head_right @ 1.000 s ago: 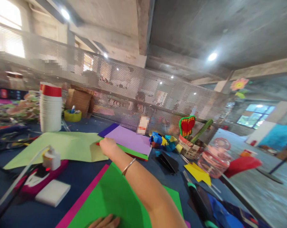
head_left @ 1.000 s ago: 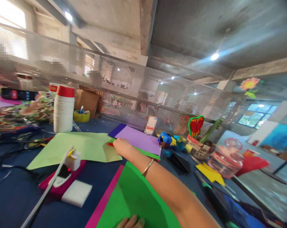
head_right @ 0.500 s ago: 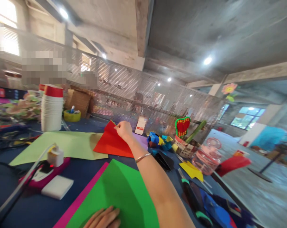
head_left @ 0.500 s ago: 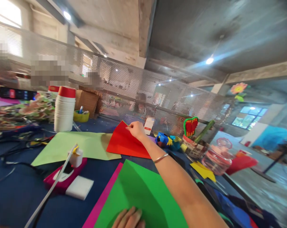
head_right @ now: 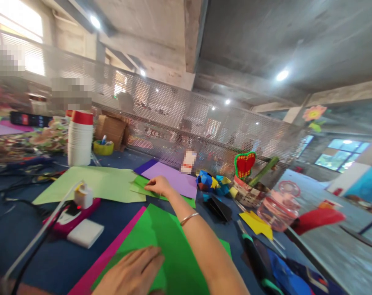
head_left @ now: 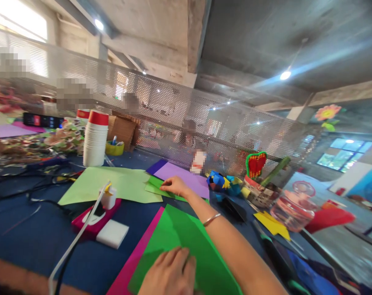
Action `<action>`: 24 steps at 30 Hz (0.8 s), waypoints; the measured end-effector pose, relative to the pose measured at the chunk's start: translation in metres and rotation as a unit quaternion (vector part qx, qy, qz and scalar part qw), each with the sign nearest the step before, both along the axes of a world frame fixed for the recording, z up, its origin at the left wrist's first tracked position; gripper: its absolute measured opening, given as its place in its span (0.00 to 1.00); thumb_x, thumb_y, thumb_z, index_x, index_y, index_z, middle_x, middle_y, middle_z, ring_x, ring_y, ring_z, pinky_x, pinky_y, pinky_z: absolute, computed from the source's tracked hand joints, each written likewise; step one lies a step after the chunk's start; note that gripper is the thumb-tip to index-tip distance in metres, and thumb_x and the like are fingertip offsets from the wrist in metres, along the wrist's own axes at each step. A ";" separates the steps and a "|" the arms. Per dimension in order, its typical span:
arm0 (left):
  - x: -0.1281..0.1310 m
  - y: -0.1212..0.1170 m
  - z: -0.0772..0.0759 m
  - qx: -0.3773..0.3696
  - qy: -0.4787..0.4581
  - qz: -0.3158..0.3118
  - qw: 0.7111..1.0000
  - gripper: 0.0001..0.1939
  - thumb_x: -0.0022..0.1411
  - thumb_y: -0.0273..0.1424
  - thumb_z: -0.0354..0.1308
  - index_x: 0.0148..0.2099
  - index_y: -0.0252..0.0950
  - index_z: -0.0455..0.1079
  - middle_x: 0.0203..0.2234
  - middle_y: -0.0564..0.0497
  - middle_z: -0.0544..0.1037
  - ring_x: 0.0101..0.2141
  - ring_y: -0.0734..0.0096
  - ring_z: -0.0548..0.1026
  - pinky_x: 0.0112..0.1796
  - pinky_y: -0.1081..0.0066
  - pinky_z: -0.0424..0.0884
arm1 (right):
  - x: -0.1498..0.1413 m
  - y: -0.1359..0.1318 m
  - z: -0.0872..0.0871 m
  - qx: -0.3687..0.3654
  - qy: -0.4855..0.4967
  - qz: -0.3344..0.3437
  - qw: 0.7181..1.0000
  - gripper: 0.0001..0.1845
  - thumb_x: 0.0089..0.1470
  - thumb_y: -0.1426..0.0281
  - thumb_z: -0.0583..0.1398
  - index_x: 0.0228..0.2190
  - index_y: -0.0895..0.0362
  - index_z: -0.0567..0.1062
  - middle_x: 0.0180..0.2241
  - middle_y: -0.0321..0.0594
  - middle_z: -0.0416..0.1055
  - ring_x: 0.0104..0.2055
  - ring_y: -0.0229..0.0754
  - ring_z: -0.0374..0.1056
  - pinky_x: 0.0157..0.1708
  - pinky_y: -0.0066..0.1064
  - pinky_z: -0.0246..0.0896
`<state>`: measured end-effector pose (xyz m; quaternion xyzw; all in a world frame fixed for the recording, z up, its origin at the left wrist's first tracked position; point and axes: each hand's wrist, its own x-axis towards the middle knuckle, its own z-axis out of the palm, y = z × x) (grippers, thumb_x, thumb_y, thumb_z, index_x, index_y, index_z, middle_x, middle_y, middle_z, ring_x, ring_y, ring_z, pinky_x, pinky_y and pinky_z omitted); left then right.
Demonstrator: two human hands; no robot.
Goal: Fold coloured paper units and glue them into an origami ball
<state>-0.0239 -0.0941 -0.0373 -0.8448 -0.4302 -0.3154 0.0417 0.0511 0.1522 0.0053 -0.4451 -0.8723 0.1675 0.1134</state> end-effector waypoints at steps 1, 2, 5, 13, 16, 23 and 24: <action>0.001 0.002 0.018 -0.044 0.003 0.028 0.999 0.15 0.58 0.36 0.59 0.47 0.38 0.70 0.43 0.46 0.78 0.43 0.60 0.77 0.43 0.66 0.75 | 0.001 -0.001 -0.002 0.006 -0.006 0.000 1.000 0.12 0.56 0.65 0.61 0.38 0.62 0.77 0.35 0.38 0.76 0.36 0.39 0.72 0.36 0.32 0.68; 0.003 0.005 0.036 -0.086 0.015 0.055 0.995 0.13 0.59 0.35 0.58 0.46 0.38 0.71 0.42 0.46 0.78 0.43 0.59 0.76 0.43 0.63 0.74 | 0.001 -0.002 -0.004 0.015 -0.012 -0.001 1.000 0.12 0.57 0.65 0.61 0.39 0.61 0.76 0.37 0.38 0.75 0.38 0.40 0.72 0.38 0.35 0.69; 0.006 0.024 0.079 -0.178 0.089 0.155 0.968 0.14 0.63 0.29 0.53 0.47 0.26 0.71 0.40 0.37 0.77 0.44 0.52 0.75 0.43 0.57 0.72 | 0.002 -0.008 -0.010 0.051 -0.033 -0.007 0.998 0.14 0.58 0.66 0.59 0.45 0.59 0.72 0.46 0.43 0.71 0.46 0.44 0.69 0.45 0.42 0.67; 0.004 0.118 0.074 -0.244 0.158 0.243 0.925 0.12 0.65 0.31 0.52 0.46 0.30 0.71 0.45 0.43 0.75 0.46 0.61 0.74 0.44 0.58 0.72 | 0.023 -0.022 -0.002 0.126 -0.100 -0.064 0.985 0.16 0.60 0.65 0.58 0.47 0.58 0.70 0.48 0.43 0.68 0.47 0.45 0.68 0.46 0.43 0.66; 0.001 0.145 0.063 -0.230 0.172 0.238 0.928 0.17 0.64 0.36 0.55 0.52 0.33 0.67 0.50 0.44 0.72 0.49 0.60 0.71 0.48 0.54 0.70 | 0.034 -0.021 0.013 0.145 -0.101 -0.091 0.980 0.15 0.60 0.65 0.58 0.47 0.58 0.70 0.48 0.43 0.69 0.46 0.44 0.69 0.45 0.42 0.66; 0.002 0.178 0.047 -0.185 0.196 0.206 0.941 0.26 0.64 0.35 0.55 0.62 0.37 0.57 0.63 0.41 0.56 0.60 0.51 0.58 0.55 0.46 0.61 | 0.048 -0.024 0.038 0.172 -0.083 -0.108 0.976 0.13 0.61 0.64 0.56 0.44 0.58 0.72 0.44 0.42 0.71 0.44 0.42 0.70 0.45 0.41 0.66; 0.002 0.180 0.045 -0.184 0.197 0.204 0.941 0.25 0.64 0.35 0.55 0.61 0.37 0.57 0.62 0.41 0.58 0.59 0.52 0.61 0.54 0.47 0.63 | 0.050 -0.025 0.038 0.174 -0.080 -0.107 0.976 0.13 0.61 0.64 0.56 0.44 0.59 0.72 0.44 0.42 0.71 0.44 0.42 0.70 0.45 0.42 0.66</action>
